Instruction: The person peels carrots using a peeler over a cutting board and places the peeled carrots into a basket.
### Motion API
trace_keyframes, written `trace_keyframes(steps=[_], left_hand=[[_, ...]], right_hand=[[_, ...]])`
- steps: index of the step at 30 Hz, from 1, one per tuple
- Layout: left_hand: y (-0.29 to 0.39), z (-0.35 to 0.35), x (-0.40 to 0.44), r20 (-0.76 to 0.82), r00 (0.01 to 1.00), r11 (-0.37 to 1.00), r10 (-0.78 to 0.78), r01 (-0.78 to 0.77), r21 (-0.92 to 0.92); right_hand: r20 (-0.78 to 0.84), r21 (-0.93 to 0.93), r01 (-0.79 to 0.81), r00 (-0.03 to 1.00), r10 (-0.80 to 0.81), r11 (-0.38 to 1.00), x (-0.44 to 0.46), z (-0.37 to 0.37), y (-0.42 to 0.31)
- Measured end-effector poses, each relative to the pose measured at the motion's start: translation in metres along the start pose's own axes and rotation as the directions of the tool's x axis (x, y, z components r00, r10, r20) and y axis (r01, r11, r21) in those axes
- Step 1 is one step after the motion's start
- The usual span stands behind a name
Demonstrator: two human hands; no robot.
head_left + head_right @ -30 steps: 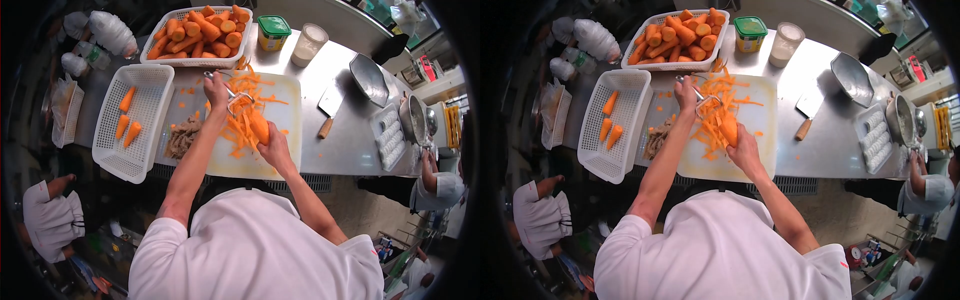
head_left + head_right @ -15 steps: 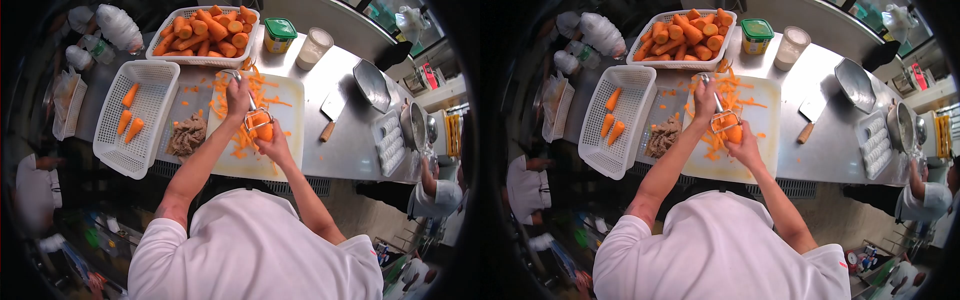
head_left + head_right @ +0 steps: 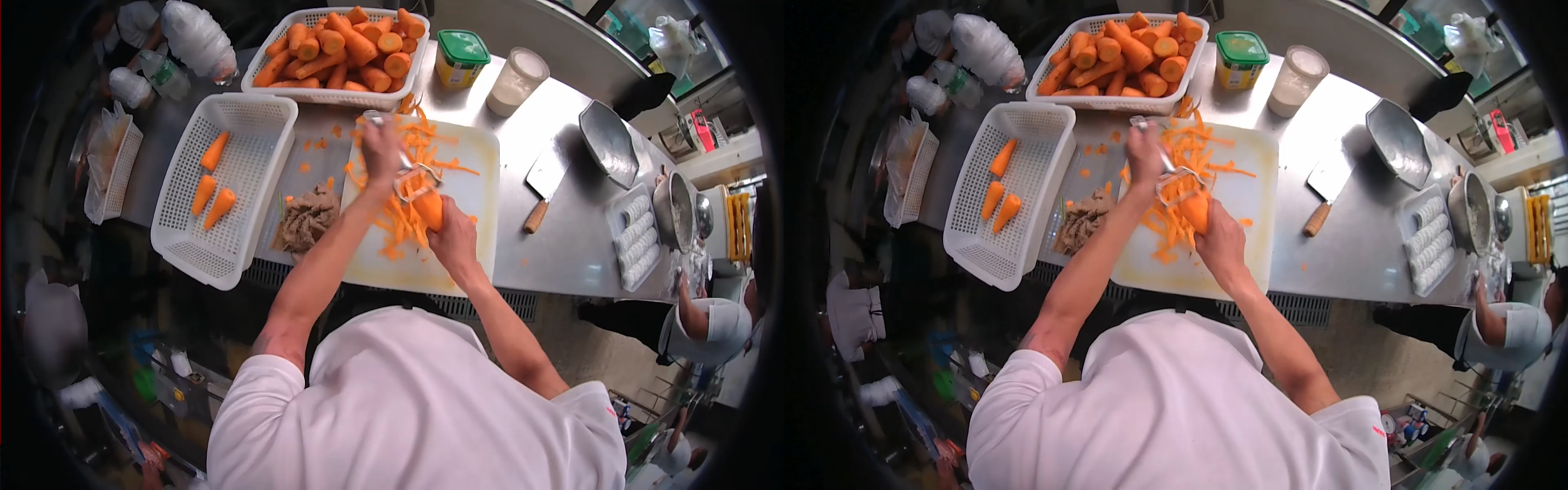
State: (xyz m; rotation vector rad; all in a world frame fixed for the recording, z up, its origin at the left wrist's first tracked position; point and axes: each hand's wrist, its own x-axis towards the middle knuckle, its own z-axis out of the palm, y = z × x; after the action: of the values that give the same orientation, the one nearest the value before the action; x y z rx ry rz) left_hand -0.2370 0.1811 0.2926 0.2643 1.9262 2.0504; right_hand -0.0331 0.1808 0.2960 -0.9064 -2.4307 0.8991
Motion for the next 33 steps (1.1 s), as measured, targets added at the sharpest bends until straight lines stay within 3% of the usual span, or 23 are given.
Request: trace_keyframes(steps=[2,4,6,7,8,9,11,12,14,16,18,20,22,24,26,27,32,33], left_hand=[[0.0,0.014,-0.019,0.138,0.982,0.989,0.125,-0.135,0.061],[-0.019,0.0,0.017,0.093,0.993,0.988,0.071,-0.083,0.133],[-0.009,-0.018,0.037,-0.155,0.988,0.98,0.018,0.013,0.2],[-0.003,-0.024,0.04,-0.147,0.988,0.995,-0.036,0.05,0.091],[0.0,-0.024,0.034,-0.143,0.989,0.993,-0.047,0.061,0.1],[0.004,-0.023,0.03,-0.102,0.995,0.998,-0.018,0.023,0.05],[0.016,-0.014,0.015,-0.043,0.999,0.998,0.015,-0.017,-0.056],[0.014,-0.007,-0.001,-0.045,0.999,0.998,0.017,-0.019,-0.058],[0.01,0.002,-0.022,0.17,0.985,1.0,0.019,-0.018,-0.005],[-0.011,-0.013,0.005,0.136,0.991,0.995,0.013,-0.027,0.1],[-0.005,-0.032,0.031,-0.172,0.984,0.998,-0.054,0.049,-0.031],[0.003,-0.028,0.01,-0.153,0.982,0.991,-0.111,0.098,-0.088],[0.002,-0.014,-0.015,0.08,0.996,0.997,0.04,-0.034,-0.071],[-0.017,-0.03,0.008,0.045,0.999,0.998,-0.021,0.023,-0.06],[-0.039,-0.059,0.035,-0.256,0.966,0.997,-0.039,0.022,-0.067],[-0.034,-0.076,0.039,-0.325,0.946,0.999,-0.017,0.03,0.036],[-0.053,-0.113,0.031,-0.351,0.936,0.999,-0.02,0.006,-0.039],[-0.058,-0.115,0.027,-0.357,0.934,0.999,-0.035,0.02,-0.046]], right_hand=[[0.043,-0.051,-0.016,0.999,0.018,0.999,0.006,0.009,0.005],[0.034,-0.044,0.011,0.999,-0.01,0.999,0.002,0.005,0.004],[0.009,-0.041,0.035,0.999,-0.034,0.999,0.007,-0.004,0.01],[0.048,0.128,0.025,0.998,-0.031,0.991,0.008,-0.009,0.015],[0.095,0.294,-0.002,0.995,-0.027,0.956,0.002,-0.01,0.018],[0.1,0.296,-0.009,0.995,-0.022,0.955,0.002,-0.009,0.018],[0.291,0.359,-0.239,0.947,0.135,0.902,0.009,-0.006,0.014],[0.29,0.359,-0.236,0.948,0.132,0.903,0.009,-0.002,0.009],[0.219,0.236,-0.139,0.972,0.086,0.962,0.006,0.004,0.002],[0.238,0.178,-0.133,0.967,0.088,0.975,-0.001,0.006,0.003],[0.173,0.121,-0.024,0.985,0.002,0.992,-0.001,0.004,0.006],[0.16,0.112,-0.021,0.987,0.003,0.993,0.005,0.005,0.007],[0.177,0.109,-0.004,0.984,-0.016,0.994,0.006,0.009,0.003],[0.149,0.077,0.057,0.987,-0.068,0.995,0.01,0.008,-0.007],[0.189,0.159,0.0,0.982,-0.031,0.987,0.018,-0.002,-0.011],[0.221,0.24,-0.069,0.975,0.015,0.968,0.026,-0.006,-0.017],[0.247,0.27,0.017,0.965,-0.087,0.963,0.065,0.017,-0.041],[0.31,0.103,0.127,0.938,-0.153,0.987,0.07,0.027,-0.036]])
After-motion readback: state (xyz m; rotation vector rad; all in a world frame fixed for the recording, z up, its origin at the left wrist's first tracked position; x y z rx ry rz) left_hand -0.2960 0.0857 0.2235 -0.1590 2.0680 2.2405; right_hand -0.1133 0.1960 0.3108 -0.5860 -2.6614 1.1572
